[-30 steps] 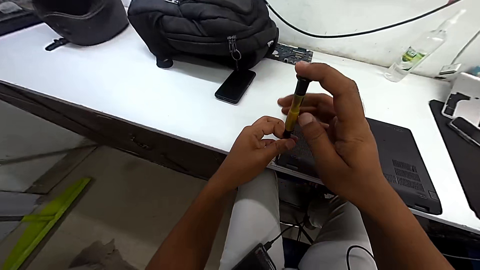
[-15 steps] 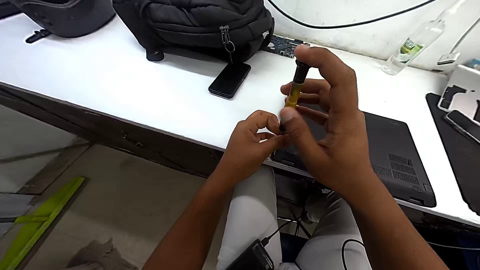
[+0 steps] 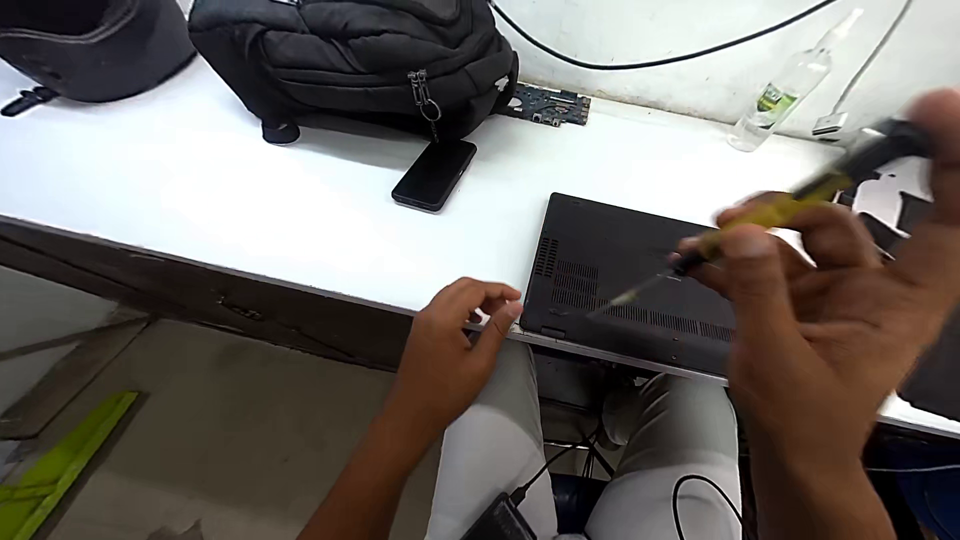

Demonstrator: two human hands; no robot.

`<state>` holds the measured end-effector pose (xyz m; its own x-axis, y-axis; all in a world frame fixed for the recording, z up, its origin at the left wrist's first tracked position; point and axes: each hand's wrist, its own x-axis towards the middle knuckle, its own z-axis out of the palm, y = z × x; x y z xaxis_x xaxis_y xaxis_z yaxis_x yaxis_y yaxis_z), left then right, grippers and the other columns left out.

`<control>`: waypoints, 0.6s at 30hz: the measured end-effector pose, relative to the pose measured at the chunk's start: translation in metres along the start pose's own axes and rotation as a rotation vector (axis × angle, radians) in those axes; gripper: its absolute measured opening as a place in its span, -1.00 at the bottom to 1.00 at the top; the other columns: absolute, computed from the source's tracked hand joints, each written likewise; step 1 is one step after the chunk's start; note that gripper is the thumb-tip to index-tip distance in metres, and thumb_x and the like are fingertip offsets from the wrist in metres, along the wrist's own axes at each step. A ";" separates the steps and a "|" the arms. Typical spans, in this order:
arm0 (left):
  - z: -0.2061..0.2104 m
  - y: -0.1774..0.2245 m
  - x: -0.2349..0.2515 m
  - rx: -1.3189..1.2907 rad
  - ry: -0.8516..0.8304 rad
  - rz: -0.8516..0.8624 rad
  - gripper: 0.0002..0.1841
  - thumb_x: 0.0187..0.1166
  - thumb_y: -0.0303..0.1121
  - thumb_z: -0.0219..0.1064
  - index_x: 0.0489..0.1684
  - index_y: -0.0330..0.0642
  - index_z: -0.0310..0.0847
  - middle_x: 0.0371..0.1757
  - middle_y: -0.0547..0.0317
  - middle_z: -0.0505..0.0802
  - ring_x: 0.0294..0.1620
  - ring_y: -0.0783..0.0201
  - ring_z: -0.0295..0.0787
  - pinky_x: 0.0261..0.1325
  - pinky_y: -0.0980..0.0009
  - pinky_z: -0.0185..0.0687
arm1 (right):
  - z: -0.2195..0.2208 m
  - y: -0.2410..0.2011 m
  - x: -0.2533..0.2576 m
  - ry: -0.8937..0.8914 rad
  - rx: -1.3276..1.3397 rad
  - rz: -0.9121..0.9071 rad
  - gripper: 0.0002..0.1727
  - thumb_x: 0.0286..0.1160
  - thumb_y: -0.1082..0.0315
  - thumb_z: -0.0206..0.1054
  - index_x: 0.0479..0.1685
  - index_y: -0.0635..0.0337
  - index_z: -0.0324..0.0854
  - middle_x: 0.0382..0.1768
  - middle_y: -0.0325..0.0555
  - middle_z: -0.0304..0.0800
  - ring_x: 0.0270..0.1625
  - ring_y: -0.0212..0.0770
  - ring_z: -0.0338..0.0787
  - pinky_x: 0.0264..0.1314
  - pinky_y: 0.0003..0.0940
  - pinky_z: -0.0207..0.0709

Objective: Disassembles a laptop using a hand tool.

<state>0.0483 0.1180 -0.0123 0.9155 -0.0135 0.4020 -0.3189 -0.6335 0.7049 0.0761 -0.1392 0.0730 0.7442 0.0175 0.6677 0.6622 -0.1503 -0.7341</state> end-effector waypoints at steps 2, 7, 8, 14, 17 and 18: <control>0.010 -0.004 -0.006 0.174 0.008 0.067 -0.71 0.65 -0.02 0.33 0.10 0.09 0.82 -0.02 0.43 0.82 -0.01 0.44 0.72 0.02 0.40 0.68 | -0.032 0.001 -0.014 0.058 -0.102 -0.005 -0.24 0.77 0.32 0.20 0.83 0.24 -0.15 0.28 0.00 0.63 0.10 0.02 0.83 0.11 -0.04 0.85; 0.025 -0.008 -0.015 0.276 0.096 0.161 -0.71 0.64 -0.09 0.30 -0.14 -0.02 0.90 -0.17 0.31 0.87 -0.11 0.32 0.77 -0.04 0.28 0.69 | -0.102 0.003 -0.043 0.195 -0.433 0.012 -0.30 0.71 0.43 -0.06 0.87 0.14 -0.12 0.13 -0.17 0.65 -0.08 -0.24 0.78 -0.07 -0.27 0.77; 0.026 -0.007 -0.015 0.293 0.104 0.163 -0.71 0.62 -0.09 0.30 -0.20 -0.04 0.89 -0.21 0.29 0.88 -0.14 0.31 0.78 -0.05 0.26 0.70 | -0.113 0.004 -0.048 0.218 -0.485 0.030 -0.28 0.72 0.41 -0.04 0.88 0.12 -0.17 0.14 -0.18 0.64 -0.09 -0.26 0.79 -0.08 -0.28 0.79; 0.031 0.002 -0.015 0.408 0.091 0.169 -0.70 0.62 -0.14 0.27 -0.20 -0.17 0.81 -0.33 0.11 0.82 -0.26 0.13 0.74 -0.17 0.14 0.61 | -0.134 0.004 -0.057 0.379 -0.359 -0.050 -0.16 0.66 0.38 0.32 0.80 0.12 -0.20 0.35 -0.02 0.59 0.18 0.09 0.85 0.17 0.02 0.87; 0.035 0.003 -0.014 0.448 0.103 0.161 -0.70 0.61 -0.15 0.25 -0.24 -0.20 0.77 -0.36 0.07 0.78 -0.29 0.09 0.69 -0.20 0.13 0.55 | -0.111 0.003 -0.053 0.286 -0.292 -0.109 -0.18 0.55 0.38 0.46 0.72 -0.13 0.03 0.25 -0.22 0.68 0.08 -0.07 0.87 0.05 -0.11 0.91; 0.036 0.003 -0.014 0.456 0.103 0.156 -0.70 0.62 -0.16 0.24 -0.25 -0.22 0.75 -0.36 0.05 0.76 -0.29 0.07 0.68 -0.21 0.12 0.53 | -0.103 0.004 -0.052 0.235 -0.269 -0.123 -0.21 0.53 0.41 0.47 0.69 -0.17 0.11 0.22 -0.25 0.67 0.06 -0.10 0.87 0.03 -0.15 0.92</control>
<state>0.0435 0.0879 -0.0368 0.8291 -0.0733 0.5543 -0.2893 -0.9046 0.3131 0.0313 -0.2425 0.0477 0.5991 -0.1711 0.7822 0.6756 -0.4164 -0.6085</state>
